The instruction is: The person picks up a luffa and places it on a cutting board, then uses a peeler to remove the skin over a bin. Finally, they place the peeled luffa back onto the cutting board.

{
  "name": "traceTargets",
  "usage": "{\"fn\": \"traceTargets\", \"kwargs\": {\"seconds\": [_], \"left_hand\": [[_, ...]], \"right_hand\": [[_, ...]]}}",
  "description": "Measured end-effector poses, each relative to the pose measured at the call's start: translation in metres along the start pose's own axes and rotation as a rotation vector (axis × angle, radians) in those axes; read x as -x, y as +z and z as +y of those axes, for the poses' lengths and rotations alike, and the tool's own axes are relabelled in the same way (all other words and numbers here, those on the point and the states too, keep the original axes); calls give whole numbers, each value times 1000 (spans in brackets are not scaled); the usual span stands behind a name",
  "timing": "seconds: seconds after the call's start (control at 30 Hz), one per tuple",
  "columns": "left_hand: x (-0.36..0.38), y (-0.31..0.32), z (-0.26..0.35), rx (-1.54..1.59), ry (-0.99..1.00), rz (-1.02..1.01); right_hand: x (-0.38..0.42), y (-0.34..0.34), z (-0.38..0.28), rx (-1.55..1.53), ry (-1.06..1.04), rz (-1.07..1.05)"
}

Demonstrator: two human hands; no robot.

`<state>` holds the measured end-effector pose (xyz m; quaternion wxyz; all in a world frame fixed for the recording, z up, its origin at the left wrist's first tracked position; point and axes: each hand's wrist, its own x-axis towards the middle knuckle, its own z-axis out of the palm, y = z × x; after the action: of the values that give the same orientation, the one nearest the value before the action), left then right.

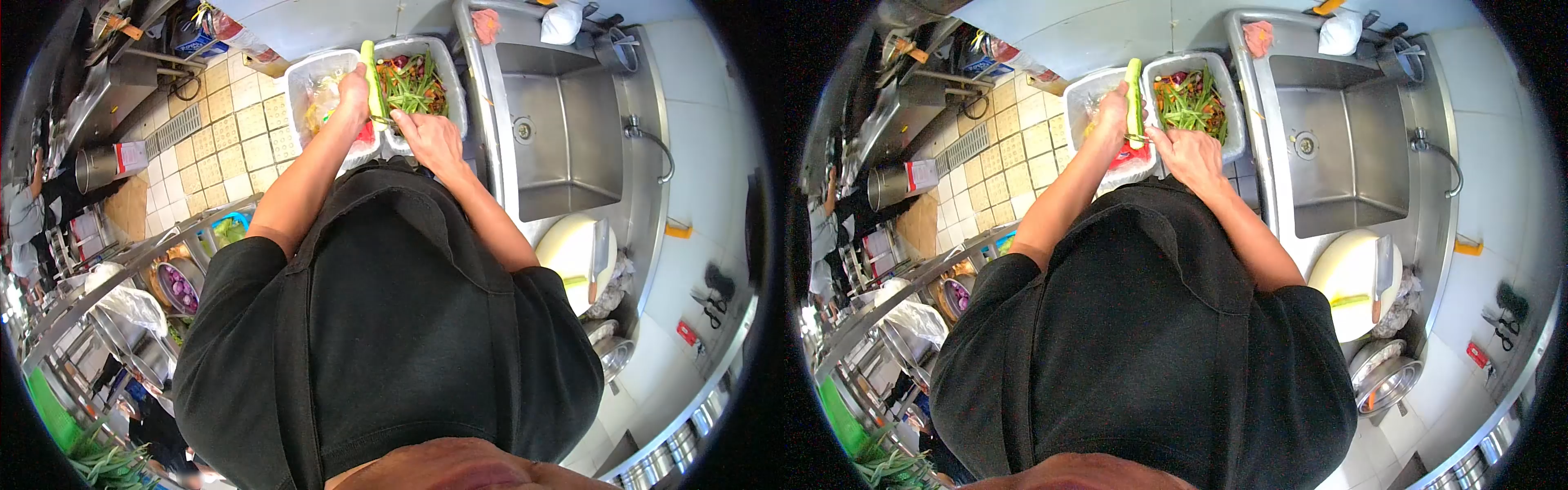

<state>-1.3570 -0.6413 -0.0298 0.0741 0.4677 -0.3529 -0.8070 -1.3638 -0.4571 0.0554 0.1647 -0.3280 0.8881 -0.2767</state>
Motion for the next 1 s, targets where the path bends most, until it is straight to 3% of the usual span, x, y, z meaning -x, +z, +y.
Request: {"fn": "traceTargets", "kwargs": {"seconds": [0.33,0.43,0.57,0.67,0.8,0.9,1.0], "left_hand": [[1,-8,-18,-49,105,46],[40,4,-7,-19,-54,-32],[51,6,-11,-34,-102,-200],[64,9,-2,-84,-115,-218],[59,10,5,-107,-72,-165],[52,12,3,-145,-25,-122],[34,8,-11,-110,5,-129]], "right_hand": [[-31,25,20,44,120,-70],[-64,37,35,72,168,-75],[-110,39,60,66,306,-17],[-125,31,74,15,388,60],[-124,26,87,-247,503,39],[-85,28,53,-534,296,65],[-56,11,17,-630,302,-83]]}}
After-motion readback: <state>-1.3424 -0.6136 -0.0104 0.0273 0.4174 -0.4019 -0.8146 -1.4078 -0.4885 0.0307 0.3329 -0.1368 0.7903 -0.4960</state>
